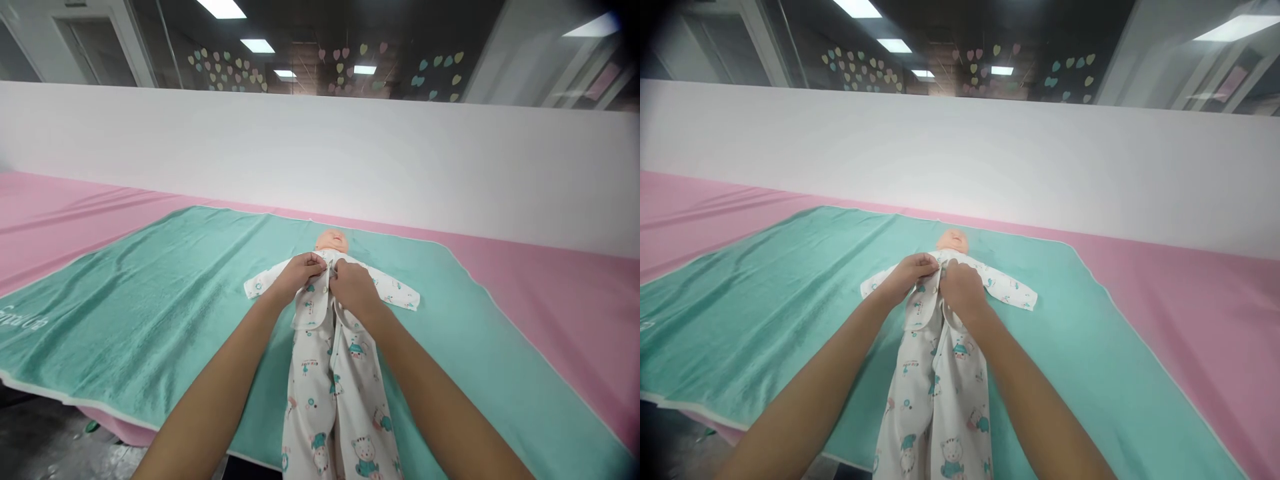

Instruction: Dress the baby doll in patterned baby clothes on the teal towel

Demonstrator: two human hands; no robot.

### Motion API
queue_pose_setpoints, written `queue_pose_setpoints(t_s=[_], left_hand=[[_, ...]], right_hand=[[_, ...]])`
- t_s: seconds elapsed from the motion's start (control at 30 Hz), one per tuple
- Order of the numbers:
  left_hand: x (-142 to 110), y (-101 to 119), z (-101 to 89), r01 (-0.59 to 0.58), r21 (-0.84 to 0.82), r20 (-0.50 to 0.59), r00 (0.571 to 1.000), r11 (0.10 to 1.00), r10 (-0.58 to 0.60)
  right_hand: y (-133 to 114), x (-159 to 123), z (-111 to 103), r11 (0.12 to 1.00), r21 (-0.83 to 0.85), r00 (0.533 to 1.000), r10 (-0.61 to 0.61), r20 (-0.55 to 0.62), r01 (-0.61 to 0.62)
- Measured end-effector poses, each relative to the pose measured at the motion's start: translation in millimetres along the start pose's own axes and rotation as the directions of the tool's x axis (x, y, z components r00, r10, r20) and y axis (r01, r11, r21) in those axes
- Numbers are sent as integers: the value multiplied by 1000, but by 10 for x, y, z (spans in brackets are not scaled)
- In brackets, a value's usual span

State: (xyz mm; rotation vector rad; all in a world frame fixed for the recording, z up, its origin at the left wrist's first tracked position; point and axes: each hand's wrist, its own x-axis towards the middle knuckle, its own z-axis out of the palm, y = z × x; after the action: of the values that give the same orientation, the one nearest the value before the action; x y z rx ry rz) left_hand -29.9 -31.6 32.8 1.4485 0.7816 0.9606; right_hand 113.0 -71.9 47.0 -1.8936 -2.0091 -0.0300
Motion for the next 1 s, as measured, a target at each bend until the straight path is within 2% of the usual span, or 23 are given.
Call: queue_pose_setpoints(t_s=[0.07, 0.1, 0.13, 0.2, 0.27, 0.3, 0.37, 0.43, 0.77, 1.0], left_hand=[[-2, 1, 14, 15, 32, -20, 1000, 999, -15], [-5, 4, 25, 21, 57, -35, 999, 998, -19], [-10, 8, 38, 20, 88, -51, 999, 996, -16], [-23, 22, 74, -9, 170, -83, 996, 985, 24], [-37, 36, 117, -51, 262, -114, 990, 964, 84], [-43, 41, 137, -65, 298, -129, 986, 952, 108], [-48, 46, 169, -66, 334, -152, 981, 940, 123], [-46, 46, 186, -58, 331, -161, 980, 942, 117], [-46, 74, 198, -23, 212, -162, 985, 977, 59], [-43, 67, 215, -18, 336, -195, 977, 942, 88]], right_hand=[[134, 66, 6, 971, 240, 1000, 12, 24, -18], [203, 93, 11, 918, 395, 998, 19, 67, -44], [265, 113, 19, 830, 550, 991, 22, 131, -91], [364, 132, 47, 587, 782, 966, 4, 258, -211], [421, 126, 81, 374, 885, 949, -33, 312, -278], [436, 115, 98, 309, 908, 949, -49, 313, -283], [446, 86, 124, 243, 934, 956, -67, 285, -261], [442, 57, 141, 227, 946, 965, -70, 252, -230], [413, 9, 183, 304, 941, 985, -38, 168, -149], [402, -6, 228, 291, 948, 992, 28, 124, -127]])
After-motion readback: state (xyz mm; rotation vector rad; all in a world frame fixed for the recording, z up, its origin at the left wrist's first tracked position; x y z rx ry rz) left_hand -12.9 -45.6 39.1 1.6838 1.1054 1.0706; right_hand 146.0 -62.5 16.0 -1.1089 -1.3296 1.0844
